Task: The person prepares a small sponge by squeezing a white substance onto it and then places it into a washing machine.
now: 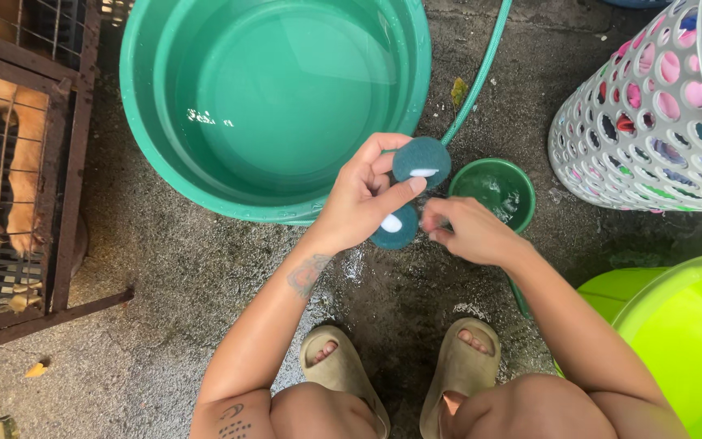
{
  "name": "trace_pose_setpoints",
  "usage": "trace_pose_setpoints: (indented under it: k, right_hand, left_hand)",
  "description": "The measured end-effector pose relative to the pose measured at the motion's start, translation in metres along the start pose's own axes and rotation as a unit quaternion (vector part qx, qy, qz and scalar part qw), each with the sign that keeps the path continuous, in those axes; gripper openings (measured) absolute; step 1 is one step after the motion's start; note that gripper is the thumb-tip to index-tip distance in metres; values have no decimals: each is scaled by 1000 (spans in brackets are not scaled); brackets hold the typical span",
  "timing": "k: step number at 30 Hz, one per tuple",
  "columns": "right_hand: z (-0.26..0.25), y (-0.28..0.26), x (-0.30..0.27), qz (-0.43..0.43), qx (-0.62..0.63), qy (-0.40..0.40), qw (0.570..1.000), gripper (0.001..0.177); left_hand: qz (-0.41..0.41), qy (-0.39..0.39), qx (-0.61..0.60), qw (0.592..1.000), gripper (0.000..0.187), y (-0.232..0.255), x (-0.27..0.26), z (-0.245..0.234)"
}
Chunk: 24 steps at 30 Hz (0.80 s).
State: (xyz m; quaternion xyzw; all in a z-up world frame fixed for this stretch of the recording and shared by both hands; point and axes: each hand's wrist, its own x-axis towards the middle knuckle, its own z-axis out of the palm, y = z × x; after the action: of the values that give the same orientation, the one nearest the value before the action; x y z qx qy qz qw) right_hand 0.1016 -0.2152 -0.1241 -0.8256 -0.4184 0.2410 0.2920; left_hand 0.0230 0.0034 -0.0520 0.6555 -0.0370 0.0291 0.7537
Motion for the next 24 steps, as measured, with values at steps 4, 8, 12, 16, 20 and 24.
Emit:
trace_pose_setpoints:
  k: [4, 8, 12, 16, 20, 24]
  right_hand:
    - [-41, -51, -14, 27, 98, 128, 987, 31]
    - [-48, -57, -16, -134, 300, 302, 895, 28]
    - [-31, -47, -17, -95, 258, 387, 880, 7]
    - [-31, -28, -14, -117, 532, 288, 788, 9]
    - [-38, -24, -17, -97, 661, 204, 716, 5]
    - [-53, -29, -20, -137, 655, 196, 716, 6]
  left_hand:
    - [-21, -7, -77, 997, 39, -18, 0, -1]
    - [-12, -21, -80, 996, 38, -19, -3, 5]
    - [-22, 5, -12, 1000, 38, -2, -4, 18]
    - [-4, 30, 132, 991, 43, 26, -11, 24]
    - [48, 42, 191, 979, 48, 37, -13, 24]
    - [93, 78, 252, 960, 57, 35, -11, 22]
